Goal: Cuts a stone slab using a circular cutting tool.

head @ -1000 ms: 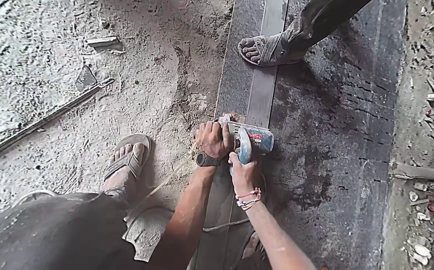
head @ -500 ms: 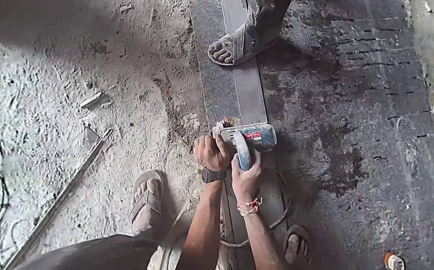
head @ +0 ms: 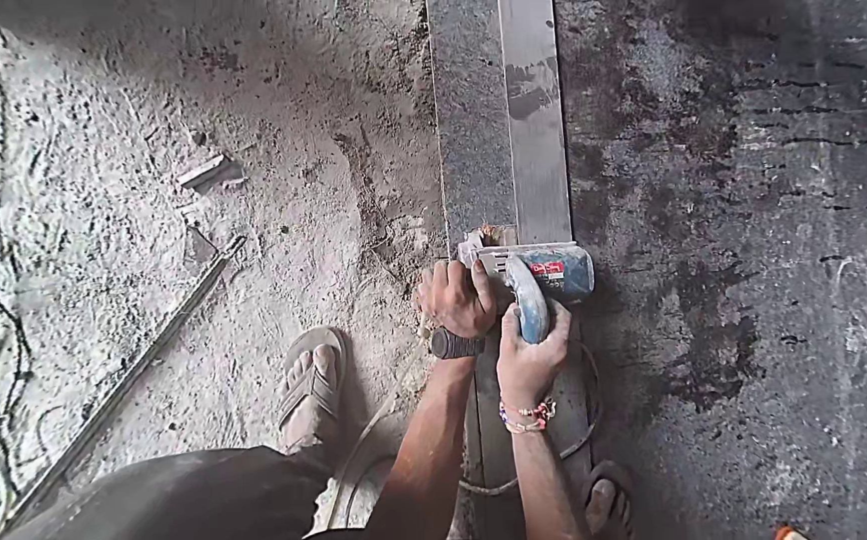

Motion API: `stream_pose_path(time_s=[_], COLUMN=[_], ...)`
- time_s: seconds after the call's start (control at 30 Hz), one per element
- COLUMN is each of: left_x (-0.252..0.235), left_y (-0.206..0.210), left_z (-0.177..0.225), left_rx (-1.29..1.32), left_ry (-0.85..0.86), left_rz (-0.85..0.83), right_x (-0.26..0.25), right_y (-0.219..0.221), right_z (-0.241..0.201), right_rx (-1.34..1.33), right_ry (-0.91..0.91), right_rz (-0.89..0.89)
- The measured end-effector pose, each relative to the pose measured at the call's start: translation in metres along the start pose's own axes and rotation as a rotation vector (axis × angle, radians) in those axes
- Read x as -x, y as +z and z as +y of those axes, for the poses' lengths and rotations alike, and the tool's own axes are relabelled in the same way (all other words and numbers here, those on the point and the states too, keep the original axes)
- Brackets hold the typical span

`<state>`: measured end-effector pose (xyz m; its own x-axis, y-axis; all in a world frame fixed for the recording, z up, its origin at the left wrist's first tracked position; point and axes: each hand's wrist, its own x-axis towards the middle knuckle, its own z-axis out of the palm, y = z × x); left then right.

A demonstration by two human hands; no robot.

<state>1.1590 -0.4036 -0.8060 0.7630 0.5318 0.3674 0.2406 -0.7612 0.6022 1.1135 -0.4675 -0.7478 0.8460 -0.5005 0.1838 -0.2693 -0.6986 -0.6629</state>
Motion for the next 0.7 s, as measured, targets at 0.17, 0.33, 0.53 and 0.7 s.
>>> stream_pose_path(time_s=[0.17,0.33,0.53,0.7], left_x=[-0.004,-0.008,-0.011,-0.012], left_y=[0.000,0.001,0.002,0.001], left_z=[0.001,0.002,0.002,0.000], left_rx=[0.015,0.033,0.058,0.077], left_ry=[0.018,0.028,0.015,-0.026], left_rz=[-0.002,-0.021,-0.042,-0.088], right_x=[-0.001,-0.010,-0.022,-0.015], right_y=[0.002,-0.004,-0.006,0.002], right_z=[0.001,0.007,0.013,0.008], right_rx=[0.008,-0.080,-0.269,-0.147], right_ry=[-0.019,-0.052,-0.028,-0.106], right_rz=[0.011,-0.122,-0.272,-0.111])
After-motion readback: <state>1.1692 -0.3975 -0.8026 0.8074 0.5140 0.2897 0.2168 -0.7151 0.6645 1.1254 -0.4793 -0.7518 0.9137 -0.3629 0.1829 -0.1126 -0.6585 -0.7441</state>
